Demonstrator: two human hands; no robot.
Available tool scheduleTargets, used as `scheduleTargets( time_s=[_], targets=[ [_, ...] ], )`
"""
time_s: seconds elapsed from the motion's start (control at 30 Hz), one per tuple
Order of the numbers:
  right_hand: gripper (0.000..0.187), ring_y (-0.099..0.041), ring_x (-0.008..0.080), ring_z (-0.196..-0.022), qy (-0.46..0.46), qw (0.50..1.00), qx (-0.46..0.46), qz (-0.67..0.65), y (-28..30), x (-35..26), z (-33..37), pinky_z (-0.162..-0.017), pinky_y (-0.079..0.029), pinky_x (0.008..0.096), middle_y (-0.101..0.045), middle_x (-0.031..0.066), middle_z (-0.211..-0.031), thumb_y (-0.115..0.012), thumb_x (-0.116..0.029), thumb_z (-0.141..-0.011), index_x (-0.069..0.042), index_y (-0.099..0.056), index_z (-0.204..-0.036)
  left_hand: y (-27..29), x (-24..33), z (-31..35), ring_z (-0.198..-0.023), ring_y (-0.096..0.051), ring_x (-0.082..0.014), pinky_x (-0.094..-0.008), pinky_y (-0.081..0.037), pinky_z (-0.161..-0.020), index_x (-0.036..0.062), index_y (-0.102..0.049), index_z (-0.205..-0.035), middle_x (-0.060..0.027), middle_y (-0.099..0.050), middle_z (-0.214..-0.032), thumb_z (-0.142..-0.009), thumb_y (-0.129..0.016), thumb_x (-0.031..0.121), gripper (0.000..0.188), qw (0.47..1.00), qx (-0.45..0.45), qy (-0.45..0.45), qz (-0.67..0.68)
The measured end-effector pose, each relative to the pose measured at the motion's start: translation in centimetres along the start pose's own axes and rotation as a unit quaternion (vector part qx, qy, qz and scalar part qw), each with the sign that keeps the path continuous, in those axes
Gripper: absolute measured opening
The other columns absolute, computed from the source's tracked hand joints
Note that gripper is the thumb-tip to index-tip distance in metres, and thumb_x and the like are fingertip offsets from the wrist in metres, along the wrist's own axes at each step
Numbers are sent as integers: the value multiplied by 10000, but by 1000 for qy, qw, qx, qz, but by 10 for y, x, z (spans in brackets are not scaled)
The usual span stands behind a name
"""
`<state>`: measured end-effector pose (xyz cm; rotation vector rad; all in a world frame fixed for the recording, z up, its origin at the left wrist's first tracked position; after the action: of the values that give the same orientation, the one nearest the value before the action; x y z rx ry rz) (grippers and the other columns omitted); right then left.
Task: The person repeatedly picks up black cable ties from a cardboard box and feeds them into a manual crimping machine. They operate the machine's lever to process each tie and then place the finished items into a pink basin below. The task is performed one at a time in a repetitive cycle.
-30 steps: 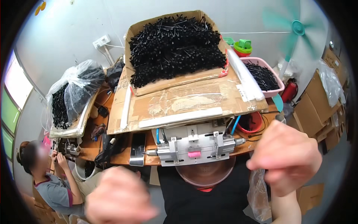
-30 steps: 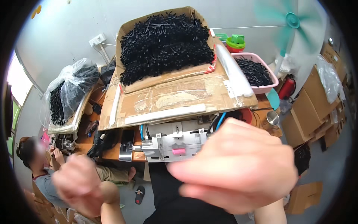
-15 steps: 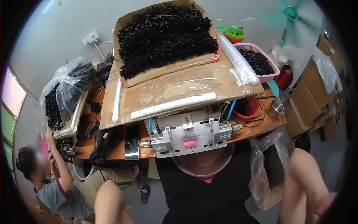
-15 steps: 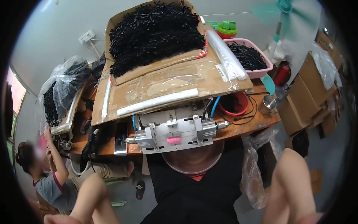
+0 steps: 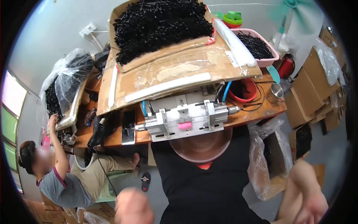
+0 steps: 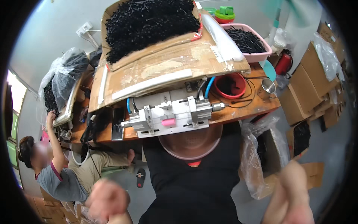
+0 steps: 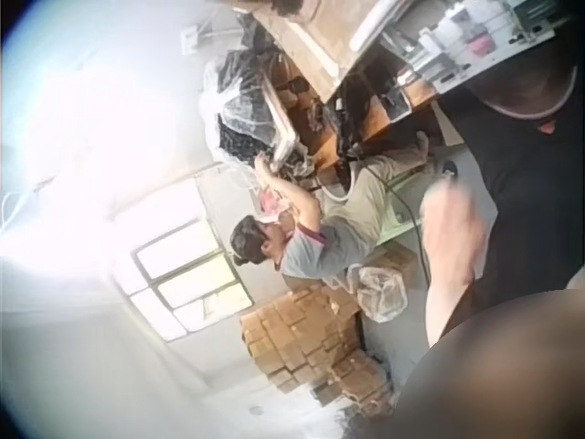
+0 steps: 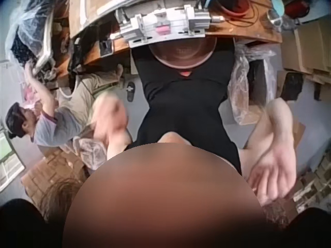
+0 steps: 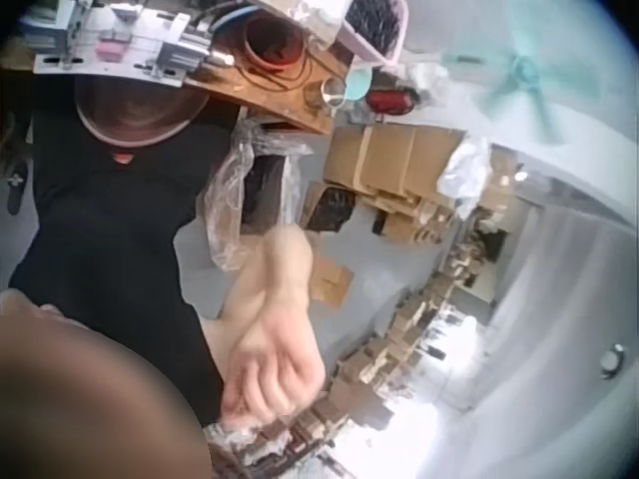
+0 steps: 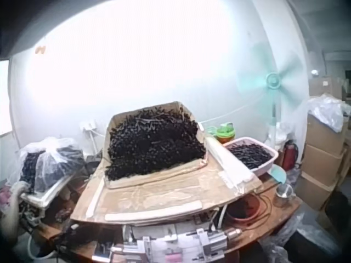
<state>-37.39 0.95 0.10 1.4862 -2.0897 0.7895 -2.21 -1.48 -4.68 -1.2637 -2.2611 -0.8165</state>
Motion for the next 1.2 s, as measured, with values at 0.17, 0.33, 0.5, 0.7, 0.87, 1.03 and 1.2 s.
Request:
scheduleTargets(
  time_s=[0.17, 0.33, 0.5, 0.7, 0.87, 1.03, 1.2],
  targets=[
    [239, -476, 220, -566, -443, 694, -512, -245, -121, 5, 175, -526, -378, 341, -487, 41, -673, -740, -264, -731, -78, -595, -771, -54, -261, 210, -818, -689, -304, -405, -555, -647, 51, -631, -902, -121, -655, -917, -849, -610, 570, 522, 686, -399, 356, -494],
    [470, -657, 291, -801, -410, 417, -808, -74, -37, -129, 388, -730, -498, 393, -680, 111, -815, -617, -544, -842, -76, -658, -840, -57, -302, 269, -904, -691, -357, -466, -554, -761, 105, -697, -1044, -181, -712, -929, -877, -607, 536, 471, 672, -485, 419, -370],
    [417, -682, 375, -775, -466, 284, -824, -152, 2, -203, 438, -687, -526, 466, -681, 175, -763, -600, -476, -889, -62, -639, -927, -88, -218, 293, -1022, -660, -334, -414, -528, -883, 119, -702, -1101, -125, -714, -1034, -945, -557, 442, 387, 613, -642, 414, -201],
    [189, -683, 368, -804, -433, 246, -775, -389, -7, -212, 375, -716, -541, 465, -696, 141, -810, -592, -275, -914, -104, -668, -937, -85, -170, 130, -854, -688, -244, -341, -542, -772, 84, -687, -1135, -111, -703, -990, -894, -678, 221, 277, 833, -465, 299, 11],
    [190, -658, 295, -926, -421, 435, -753, -259, -84, -21, 289, -811, -522, 414, -705, 70, -958, -585, -279, -912, -143, -715, -938, 78, -3, -59, -773, -631, -318, -396, -503, -715, -16, -649, -925, -154, -670, -857, -783, -613, 97, 185, 966, 122, -172, -146],
    [187, -622, 282, -908, -292, 875, -384, -33, -145, 142, 53, -816, -490, 410, -680, 137, -949, -600, -208, -905, -44, -686, -925, 14, 50, -125, -780, -631, -312, -395, -503, -718, -9, -649, -931, -150, -669, -863, -790, -608, 105, 186, 937, -84, -278, -196],
    [187, -621, 280, -916, -251, 835, -478, -106, -203, 138, 68, -822, -489, 408, -679, 139, -957, -595, -202, -905, -40, -684, -936, -63, 10, -140, -787, -630, -307, -393, -503, -720, -2, -650, -938, -146, -669, -870, -798, -603, 113, 187, 913, -309, -181, -195]
  ],
)
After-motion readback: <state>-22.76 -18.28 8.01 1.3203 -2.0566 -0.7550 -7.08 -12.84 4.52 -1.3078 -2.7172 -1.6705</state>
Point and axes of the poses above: each hand's wrist, its own z-axis away from the middle knuckle, its own y-axis out of the back of the hand, x = y × z, the point moved 10 cm from there along -z, towards the middle knuckle
